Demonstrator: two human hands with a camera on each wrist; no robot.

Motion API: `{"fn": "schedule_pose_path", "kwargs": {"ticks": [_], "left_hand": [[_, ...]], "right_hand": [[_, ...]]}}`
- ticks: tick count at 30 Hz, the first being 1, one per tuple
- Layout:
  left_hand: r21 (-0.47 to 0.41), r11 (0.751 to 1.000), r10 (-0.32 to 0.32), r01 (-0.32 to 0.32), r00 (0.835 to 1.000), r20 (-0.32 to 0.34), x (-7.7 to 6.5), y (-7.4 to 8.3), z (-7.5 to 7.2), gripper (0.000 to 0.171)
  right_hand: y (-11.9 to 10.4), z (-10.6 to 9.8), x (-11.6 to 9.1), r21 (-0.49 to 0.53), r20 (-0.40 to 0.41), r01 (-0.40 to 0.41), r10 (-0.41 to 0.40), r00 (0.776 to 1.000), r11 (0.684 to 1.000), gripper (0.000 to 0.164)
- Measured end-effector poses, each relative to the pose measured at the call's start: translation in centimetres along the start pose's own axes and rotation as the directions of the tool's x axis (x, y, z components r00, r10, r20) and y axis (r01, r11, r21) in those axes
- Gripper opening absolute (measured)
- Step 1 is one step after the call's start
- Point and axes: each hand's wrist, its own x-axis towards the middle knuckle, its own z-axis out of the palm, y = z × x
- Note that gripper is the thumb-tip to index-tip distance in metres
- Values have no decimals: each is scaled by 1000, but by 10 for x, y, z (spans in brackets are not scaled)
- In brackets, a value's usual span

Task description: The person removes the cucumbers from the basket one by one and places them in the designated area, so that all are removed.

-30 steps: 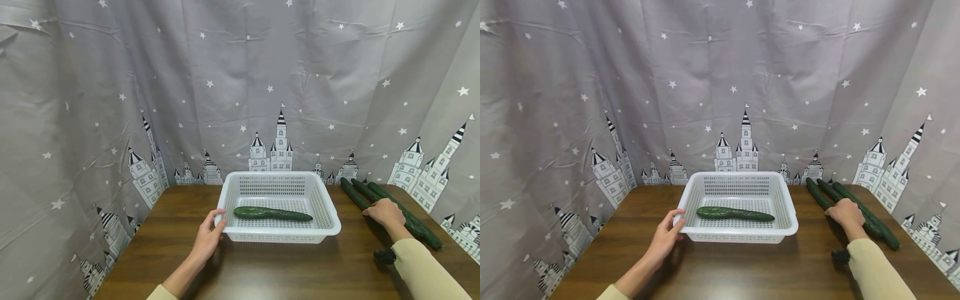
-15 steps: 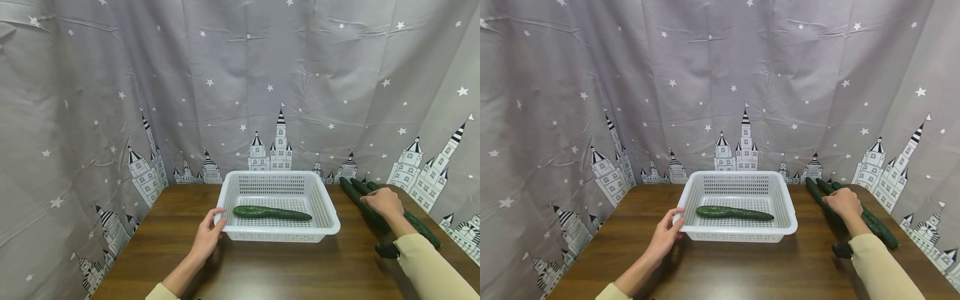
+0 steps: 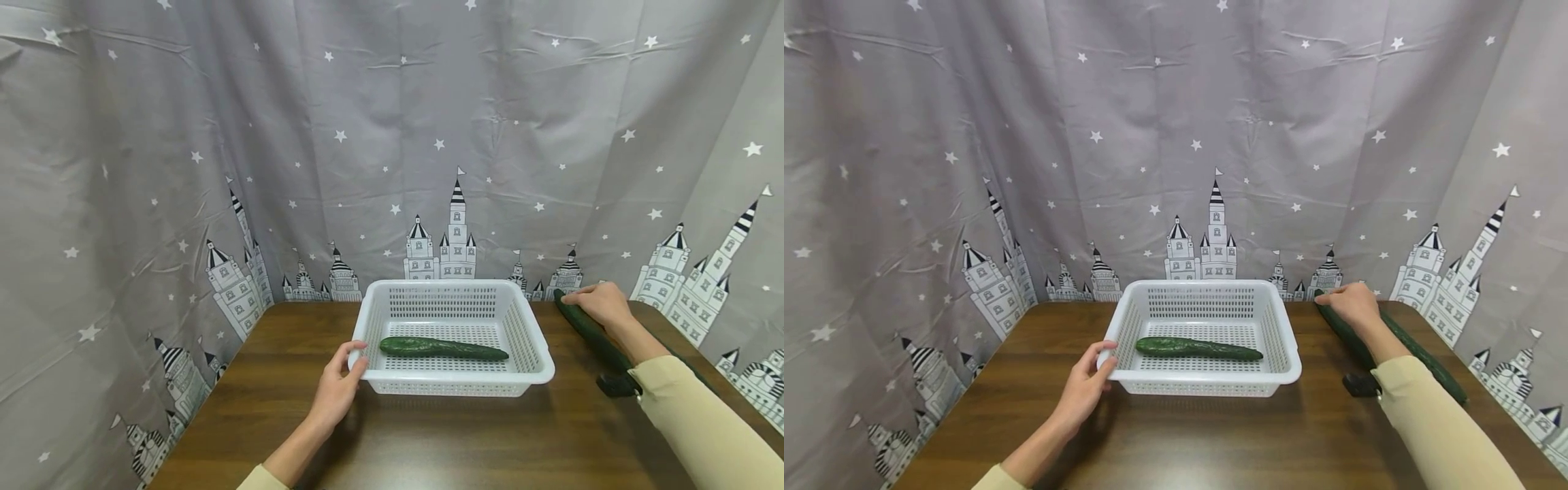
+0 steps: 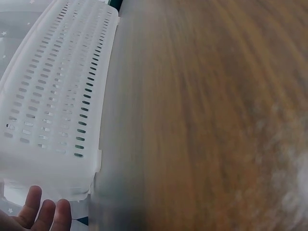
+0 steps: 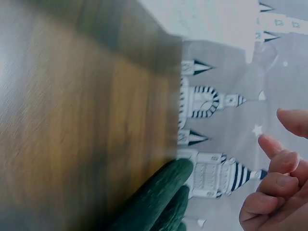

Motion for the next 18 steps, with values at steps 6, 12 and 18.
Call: {"fn": "schedule_pose_path", "kwargs": {"ticks": [6,12,18], "left_hand": [[20,1000,-19,19,1000,0,1,2,2,30],[21,999,-32,32,999,2,2,3,3,30],[3,1000,-16,16,1000,6,0,1,1,29]], "right_hand": [[-19,-2,10,166,98,-37,21,995,985,54],[-37,-2,20,295,200,-60,0,980,954,58],[-54,6,23,372,279,-63,-46,959,926,60]]}}
